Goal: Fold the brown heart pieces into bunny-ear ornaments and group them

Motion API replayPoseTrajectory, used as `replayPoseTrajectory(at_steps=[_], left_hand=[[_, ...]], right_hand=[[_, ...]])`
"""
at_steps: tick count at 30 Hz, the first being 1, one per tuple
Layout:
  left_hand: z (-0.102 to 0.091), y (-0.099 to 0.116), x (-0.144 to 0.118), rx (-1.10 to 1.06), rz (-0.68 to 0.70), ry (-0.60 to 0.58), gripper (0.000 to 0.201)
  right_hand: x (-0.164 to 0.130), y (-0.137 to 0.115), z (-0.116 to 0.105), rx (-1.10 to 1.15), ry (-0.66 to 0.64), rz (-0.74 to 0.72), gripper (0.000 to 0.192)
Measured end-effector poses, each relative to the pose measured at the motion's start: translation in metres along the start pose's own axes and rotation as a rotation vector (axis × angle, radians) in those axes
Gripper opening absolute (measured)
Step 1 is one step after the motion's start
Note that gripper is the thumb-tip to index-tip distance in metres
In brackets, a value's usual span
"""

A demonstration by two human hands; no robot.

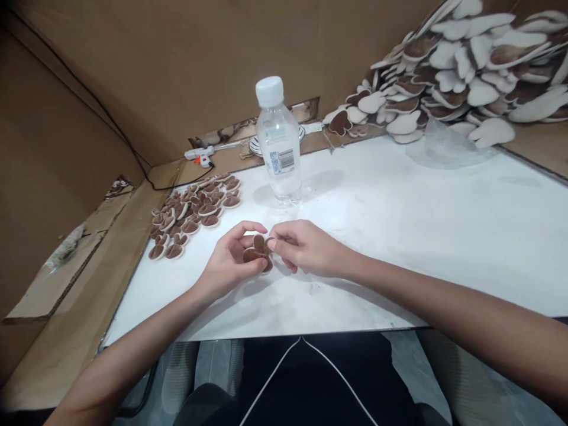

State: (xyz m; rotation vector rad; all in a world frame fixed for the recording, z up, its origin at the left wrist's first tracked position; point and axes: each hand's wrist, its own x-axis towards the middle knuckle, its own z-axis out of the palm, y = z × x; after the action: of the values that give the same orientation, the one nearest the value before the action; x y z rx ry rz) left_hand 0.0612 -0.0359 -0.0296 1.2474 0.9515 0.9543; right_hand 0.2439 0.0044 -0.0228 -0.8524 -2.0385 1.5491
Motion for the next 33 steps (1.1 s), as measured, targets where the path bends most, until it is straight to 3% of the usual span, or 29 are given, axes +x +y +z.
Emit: replayPoseTrajectory(at_steps=[7,11,16,21,27,33], left_hand=[[-0.004,0.005,-0.006,0.368,0.114,-0.068,0.048],[-0.005,0.002,-0.006,0.463,0.178,-0.032,0.050],[-0.010,0.002,-0.001,0.352,0.220,0.051,0.040],[-0.014,0.005,0.002,0.241,0.125,0.128,0.020],[-0.015,0.000,0.004,0.088,0.093,0.096,0.020],[-0.015,-0.002,0.007,-0.204,-0.035,-0.049,0.021]], right_hand=[[0.005,0.006,-0.002,0.174,-0.173,0.046,0.030],[0.006,0.006,-0.002,0.227,-0.169,0.048,0.034],[0.005,0.004,-0.005,0.200,-0.072,0.050,0.033],[0.005,0.001,-0.006,0.199,0.018,0.095,0.027],[0.005,0.004,-0.004,0.189,0.057,0.070,0.024],[0.006,0.005,-0.003,0.198,0.039,-0.112,0.022]])
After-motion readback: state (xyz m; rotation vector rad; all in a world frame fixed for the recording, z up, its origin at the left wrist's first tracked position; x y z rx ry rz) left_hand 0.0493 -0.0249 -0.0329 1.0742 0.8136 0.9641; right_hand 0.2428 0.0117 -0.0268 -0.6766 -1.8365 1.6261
